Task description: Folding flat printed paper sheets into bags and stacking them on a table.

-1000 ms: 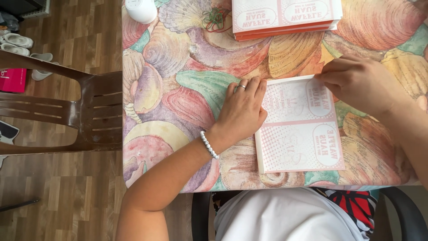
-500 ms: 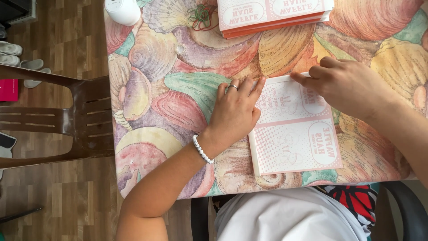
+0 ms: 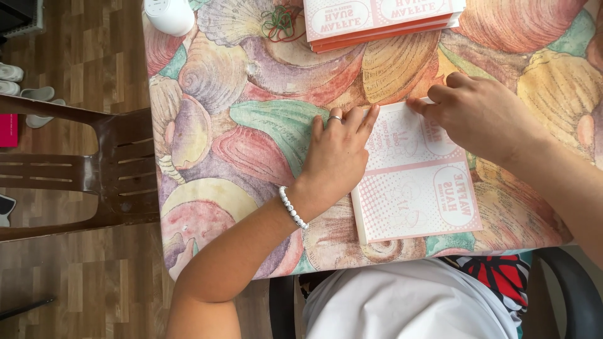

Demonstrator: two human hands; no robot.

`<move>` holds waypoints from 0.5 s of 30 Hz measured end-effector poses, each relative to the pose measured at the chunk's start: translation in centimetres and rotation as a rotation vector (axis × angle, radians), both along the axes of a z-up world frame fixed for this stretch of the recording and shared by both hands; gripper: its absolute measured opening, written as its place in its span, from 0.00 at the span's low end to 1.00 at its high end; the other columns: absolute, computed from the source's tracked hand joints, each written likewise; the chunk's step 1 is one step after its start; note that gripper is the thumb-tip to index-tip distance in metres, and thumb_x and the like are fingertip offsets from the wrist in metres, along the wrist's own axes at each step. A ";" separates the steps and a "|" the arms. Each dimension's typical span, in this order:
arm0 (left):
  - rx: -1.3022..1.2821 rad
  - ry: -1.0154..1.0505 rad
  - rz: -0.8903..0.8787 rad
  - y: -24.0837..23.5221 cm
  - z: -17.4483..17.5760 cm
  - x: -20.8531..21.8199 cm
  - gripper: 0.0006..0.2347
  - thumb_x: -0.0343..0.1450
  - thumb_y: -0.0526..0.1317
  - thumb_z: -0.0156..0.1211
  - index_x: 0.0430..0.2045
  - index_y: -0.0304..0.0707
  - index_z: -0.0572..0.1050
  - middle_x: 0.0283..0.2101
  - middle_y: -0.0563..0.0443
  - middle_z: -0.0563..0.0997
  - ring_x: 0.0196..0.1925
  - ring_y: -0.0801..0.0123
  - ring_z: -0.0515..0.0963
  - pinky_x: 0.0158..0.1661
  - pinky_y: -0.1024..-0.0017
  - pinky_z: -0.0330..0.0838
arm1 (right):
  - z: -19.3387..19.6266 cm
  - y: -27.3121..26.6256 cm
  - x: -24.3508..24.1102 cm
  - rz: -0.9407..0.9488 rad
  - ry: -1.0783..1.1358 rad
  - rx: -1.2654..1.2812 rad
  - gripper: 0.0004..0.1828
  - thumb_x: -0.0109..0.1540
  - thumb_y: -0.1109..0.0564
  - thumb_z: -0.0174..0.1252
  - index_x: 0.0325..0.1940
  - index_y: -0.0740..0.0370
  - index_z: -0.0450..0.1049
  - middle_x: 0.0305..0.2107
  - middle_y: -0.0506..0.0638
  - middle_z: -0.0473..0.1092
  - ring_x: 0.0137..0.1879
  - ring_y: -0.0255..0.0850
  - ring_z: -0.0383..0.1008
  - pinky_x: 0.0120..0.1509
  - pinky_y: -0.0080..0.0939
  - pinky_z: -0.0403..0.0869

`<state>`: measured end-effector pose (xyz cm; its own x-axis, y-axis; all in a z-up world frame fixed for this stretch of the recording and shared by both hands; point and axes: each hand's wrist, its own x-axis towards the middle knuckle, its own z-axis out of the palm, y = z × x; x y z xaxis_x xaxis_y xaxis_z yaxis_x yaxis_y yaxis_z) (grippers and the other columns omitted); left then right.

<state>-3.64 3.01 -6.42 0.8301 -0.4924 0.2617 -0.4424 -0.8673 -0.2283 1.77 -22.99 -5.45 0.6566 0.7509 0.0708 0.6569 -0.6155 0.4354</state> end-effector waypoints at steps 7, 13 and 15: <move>0.038 0.007 0.021 -0.8 1.2 0.6 0.23 0.64 0.41 0.60 0.57 0.54 0.70 0.42 0.57 0.71 0.42 0.64 0.74 0.33 0.66 0.70 | 0.8 1.0 -0.5 0.002 -0.079 -0.103 0.38 0.61 0.58 0.57 0.73 0.26 0.65 0.28 0.32 0.67 0.35 0.34 0.70 0.35 0.32 0.73; 0.076 0.063 0.042 -1.2 0.4 1.0 0.25 0.67 0.43 0.57 0.63 0.61 0.68 0.44 0.55 0.69 0.44 0.60 0.72 0.34 0.64 0.71 | 1.0 0.8 -0.6 0.017 -0.079 -0.110 0.39 0.61 0.58 0.57 0.75 0.28 0.63 0.29 0.33 0.67 0.35 0.34 0.69 0.38 0.32 0.74; 0.046 0.064 0.036 -1.1 0.6 1.0 0.24 0.67 0.41 0.57 0.62 0.60 0.69 0.43 0.54 0.69 0.43 0.60 0.72 0.32 0.65 0.72 | 0.8 0.5 -0.4 0.020 -0.062 -0.095 0.38 0.61 0.58 0.58 0.74 0.30 0.65 0.30 0.32 0.69 0.36 0.33 0.70 0.39 0.32 0.76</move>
